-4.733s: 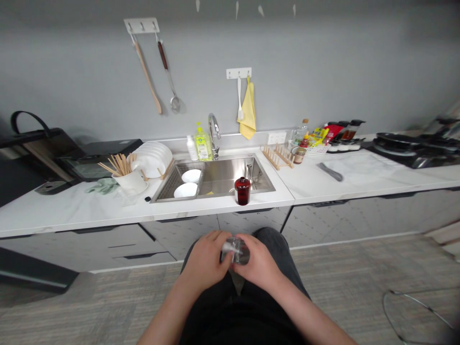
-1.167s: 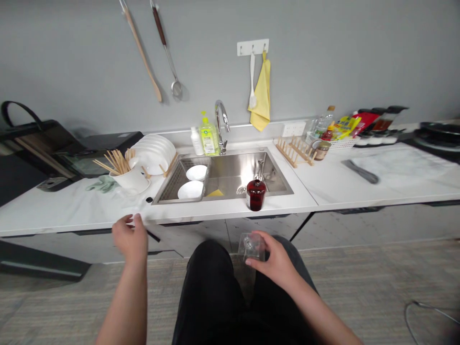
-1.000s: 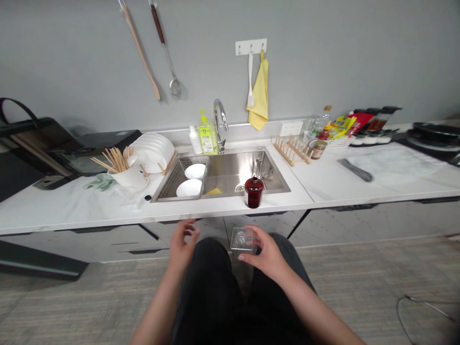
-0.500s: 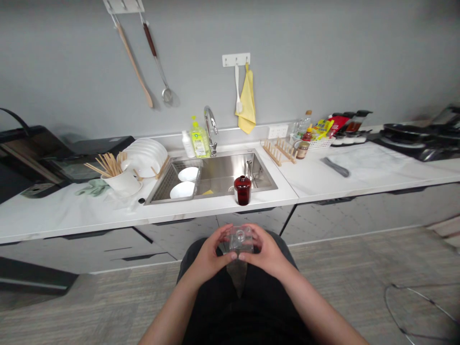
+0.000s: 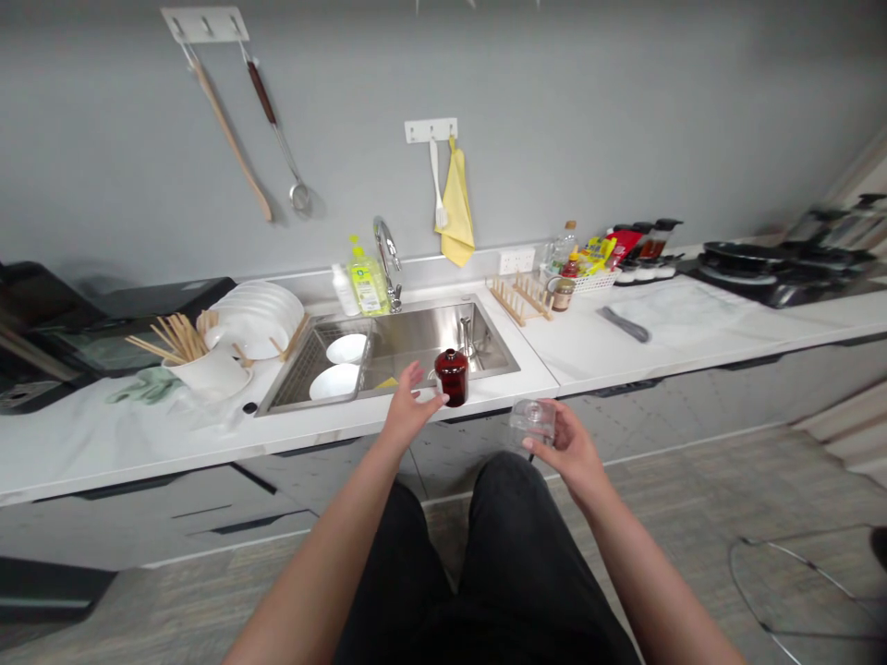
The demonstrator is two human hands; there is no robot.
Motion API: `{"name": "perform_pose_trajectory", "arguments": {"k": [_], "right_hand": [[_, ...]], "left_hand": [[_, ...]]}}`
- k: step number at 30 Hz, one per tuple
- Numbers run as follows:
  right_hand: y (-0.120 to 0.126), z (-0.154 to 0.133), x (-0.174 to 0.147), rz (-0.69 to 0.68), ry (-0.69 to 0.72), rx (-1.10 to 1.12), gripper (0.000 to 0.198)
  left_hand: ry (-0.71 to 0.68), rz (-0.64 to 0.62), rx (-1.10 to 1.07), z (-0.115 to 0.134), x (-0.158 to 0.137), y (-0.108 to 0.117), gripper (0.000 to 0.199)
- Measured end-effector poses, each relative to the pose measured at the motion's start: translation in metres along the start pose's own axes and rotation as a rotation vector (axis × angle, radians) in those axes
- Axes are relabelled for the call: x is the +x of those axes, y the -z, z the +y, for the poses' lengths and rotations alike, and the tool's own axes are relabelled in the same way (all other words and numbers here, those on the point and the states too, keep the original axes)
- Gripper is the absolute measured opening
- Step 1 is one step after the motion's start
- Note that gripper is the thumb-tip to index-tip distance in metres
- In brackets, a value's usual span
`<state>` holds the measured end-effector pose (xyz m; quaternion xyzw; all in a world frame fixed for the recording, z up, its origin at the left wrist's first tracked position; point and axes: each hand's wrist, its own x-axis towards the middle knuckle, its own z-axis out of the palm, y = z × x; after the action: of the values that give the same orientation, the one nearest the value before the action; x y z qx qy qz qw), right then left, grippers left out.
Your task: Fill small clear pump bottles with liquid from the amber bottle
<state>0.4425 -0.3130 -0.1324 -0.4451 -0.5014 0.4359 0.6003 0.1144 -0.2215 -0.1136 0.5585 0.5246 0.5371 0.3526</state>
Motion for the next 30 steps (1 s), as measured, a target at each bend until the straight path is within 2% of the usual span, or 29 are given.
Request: {"name": "perform_pose_trajectory", "arguments": {"k": [2,4,8,13,17,20,26,30], "right_hand": [[0.004,0.000,0.003,0.018,-0.004,-0.001,0.085],[0.006,0.001,0.006,0.038,-0.002,-0.005,0.085],[0.008,0.007,0.010,0.032,0.011,-0.024,0.083],[0.009,0.013,0.013,-0.007,0.004,-0.050,0.082],[0.005,0.014,0.014,-0.010,-0.004,-0.061,0.082],[0.001,0.014,0.014,-0.022,-0.017,-0.059,0.084],[-0.005,0.016,0.013,-0.099,-0.007,-0.059,0.079],[-0.014,0.010,0.030,-0.148,0.032,-0.094,0.080]], "left_hand": [[-0.006,-0.034,-0.016,-0.003,0.011,-0.022,0.124],[-0.026,-0.059,-0.016,-0.007,0.019,-0.040,0.130],[-0.022,-0.017,0.062,-0.011,0.025,-0.059,0.114],[-0.009,0.010,0.165,-0.011,0.022,-0.055,0.098],[-0.030,-0.006,0.182,-0.011,0.020,-0.040,0.089],[-0.040,0.035,0.191,-0.012,0.017,-0.020,0.086],[-0.051,0.074,0.226,-0.012,0.015,0.030,0.075],[-0.101,0.056,0.257,-0.007,0.026,0.067,0.085]]}}
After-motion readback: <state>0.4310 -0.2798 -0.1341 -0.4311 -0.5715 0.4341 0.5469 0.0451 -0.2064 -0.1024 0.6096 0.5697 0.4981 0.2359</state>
